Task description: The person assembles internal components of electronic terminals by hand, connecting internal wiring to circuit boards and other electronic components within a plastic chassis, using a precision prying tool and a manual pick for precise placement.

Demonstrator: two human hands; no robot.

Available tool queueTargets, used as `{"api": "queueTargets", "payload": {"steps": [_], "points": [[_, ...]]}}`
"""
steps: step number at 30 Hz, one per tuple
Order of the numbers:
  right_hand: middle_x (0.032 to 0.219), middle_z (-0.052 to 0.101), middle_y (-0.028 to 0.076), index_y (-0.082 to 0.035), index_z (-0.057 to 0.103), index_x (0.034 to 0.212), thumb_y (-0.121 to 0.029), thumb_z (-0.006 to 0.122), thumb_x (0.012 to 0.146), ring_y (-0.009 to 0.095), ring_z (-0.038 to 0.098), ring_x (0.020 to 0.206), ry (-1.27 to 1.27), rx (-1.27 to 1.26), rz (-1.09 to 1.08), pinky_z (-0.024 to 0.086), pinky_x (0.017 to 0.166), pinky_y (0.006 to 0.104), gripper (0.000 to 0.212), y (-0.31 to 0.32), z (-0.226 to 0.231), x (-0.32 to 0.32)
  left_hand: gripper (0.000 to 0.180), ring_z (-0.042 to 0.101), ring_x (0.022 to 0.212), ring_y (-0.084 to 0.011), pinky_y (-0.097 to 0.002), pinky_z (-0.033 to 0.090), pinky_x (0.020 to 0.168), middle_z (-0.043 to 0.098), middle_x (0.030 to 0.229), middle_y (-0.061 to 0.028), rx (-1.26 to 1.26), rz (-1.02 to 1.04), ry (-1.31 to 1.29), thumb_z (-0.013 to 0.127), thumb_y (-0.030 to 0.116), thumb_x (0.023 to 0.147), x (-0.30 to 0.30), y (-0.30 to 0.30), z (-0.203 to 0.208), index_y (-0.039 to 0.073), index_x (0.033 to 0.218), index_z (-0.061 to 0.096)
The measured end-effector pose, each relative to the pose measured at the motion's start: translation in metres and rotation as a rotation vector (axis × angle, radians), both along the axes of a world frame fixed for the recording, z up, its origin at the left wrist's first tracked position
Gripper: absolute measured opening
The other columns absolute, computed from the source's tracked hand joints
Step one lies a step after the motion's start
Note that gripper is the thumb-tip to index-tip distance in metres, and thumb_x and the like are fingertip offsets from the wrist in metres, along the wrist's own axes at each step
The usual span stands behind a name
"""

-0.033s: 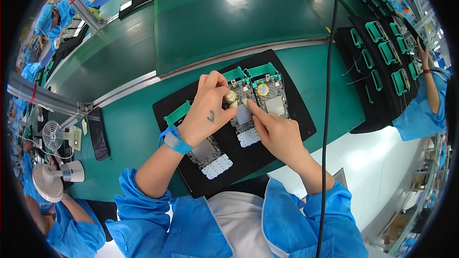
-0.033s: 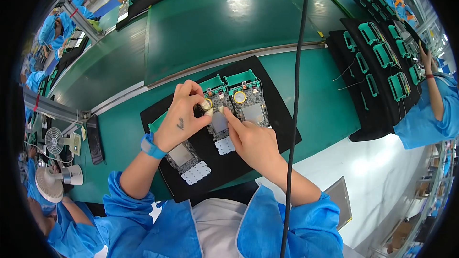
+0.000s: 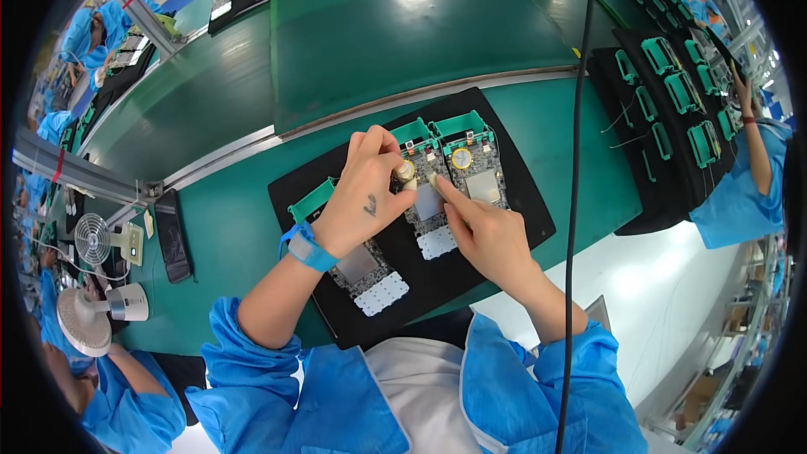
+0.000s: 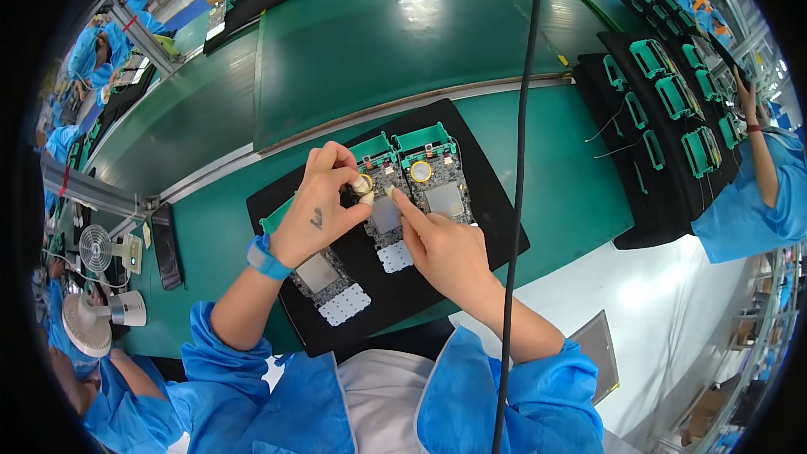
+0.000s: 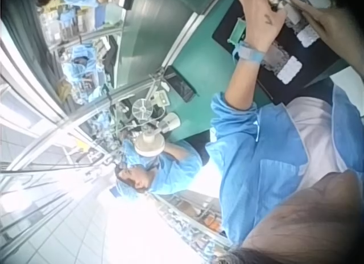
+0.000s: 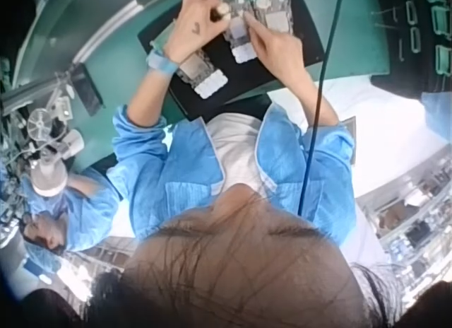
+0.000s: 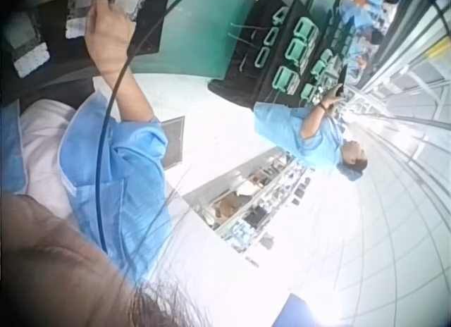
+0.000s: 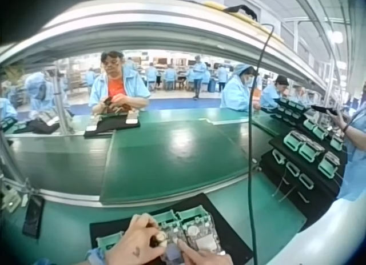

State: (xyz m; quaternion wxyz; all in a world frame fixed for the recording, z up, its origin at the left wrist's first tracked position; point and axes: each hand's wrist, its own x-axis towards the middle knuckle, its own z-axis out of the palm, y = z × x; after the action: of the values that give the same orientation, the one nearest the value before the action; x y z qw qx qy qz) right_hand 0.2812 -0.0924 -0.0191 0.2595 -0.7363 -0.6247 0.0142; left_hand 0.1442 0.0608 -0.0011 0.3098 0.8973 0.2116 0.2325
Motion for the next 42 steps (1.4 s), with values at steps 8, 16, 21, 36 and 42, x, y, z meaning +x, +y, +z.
{"api": "queueTargets", "payload": {"steps": [8, 16, 21, 36, 42], "points": [[0.055, 0.052, 0.002, -0.015, 0.061, 0.127, -0.009, 0.064, 0.084, 0.018, 0.053, 0.043, 0.020, 0.154, 0.002, 0.040, 0.041, 0.0318, 0.044, 0.003, -0.017, -0.012, 0.022, 0.045, 0.097, -0.0297, -0.0361, 0.045, 0.082, 0.046, 0.100, -0.0137, -0.059, 0.001, 0.013, 0.070, 0.001, 0.063, 0.001, 0.000, 0.001, -0.011, 0.077, 0.058], [0.058, 0.050, 0.001, -0.013, 0.059, 0.128, -0.012, 0.066, 0.082, 0.019, 0.050, 0.042, -0.199, 0.092, 0.030, 0.041, 0.040, 0.0323, 0.047, 0.003, -0.020, -0.011, 0.024, 0.044, 0.092, -0.0266, -0.0342, 0.044, 0.076, 0.044, 0.097, -0.0114, 0.012, 0.010, 0.013, 0.070, 0.003, 0.066, 0.004, -0.001, -0.004, -0.008, 0.083, 0.057], [0.081, 0.068, 0.013, -0.002, 0.051, 0.106, -0.016, 0.055, 0.096, 0.031, 0.069, 0.070, 0.271, 0.086, -0.178, 0.053, 0.060, 0.0377, 0.018, -0.006, -0.009, 0.009, 0.032, 0.048, 0.109, -0.0333, -0.0418, 0.044, 0.091, 0.048, 0.114, -0.0164, 0.211, -0.003, -0.029, 0.069, 0.002, 0.068, 0.003, -0.012, -0.003, -0.005, 0.097, 0.057], [0.071, 0.046, -0.006, -0.003, 0.055, 0.100, -0.025, 0.055, 0.098, -0.001, 0.029, 0.046, 1.895, 0.042, -0.223, 0.025, 0.040, 0.0153, 0.022, -0.015, -0.013, 0.089, 0.036, 0.050, 0.107, -0.0335, -0.0412, 0.045, 0.090, 0.052, 0.117, -0.0142, 0.169, -0.059, -0.142, 0.069, 0.003, 0.075, 0.010, -0.050, 0.008, 0.001, 0.110, 0.060], [0.073, 0.045, -0.004, -0.003, 0.054, 0.103, -0.026, 0.057, 0.097, -0.001, 0.029, 0.045, 2.012, -0.016, -0.117, 0.025, 0.040, 0.0148, 0.024, -0.019, -0.011, 0.079, 0.038, 0.050, 0.088, -0.0285, -0.0379, 0.044, 0.074, 0.051, 0.098, -0.0081, 0.431, 0.023, -0.367, 0.072, 0.002, 0.067, 0.054, -0.054, 0.013, 0.003, 0.104, 0.062]]}}
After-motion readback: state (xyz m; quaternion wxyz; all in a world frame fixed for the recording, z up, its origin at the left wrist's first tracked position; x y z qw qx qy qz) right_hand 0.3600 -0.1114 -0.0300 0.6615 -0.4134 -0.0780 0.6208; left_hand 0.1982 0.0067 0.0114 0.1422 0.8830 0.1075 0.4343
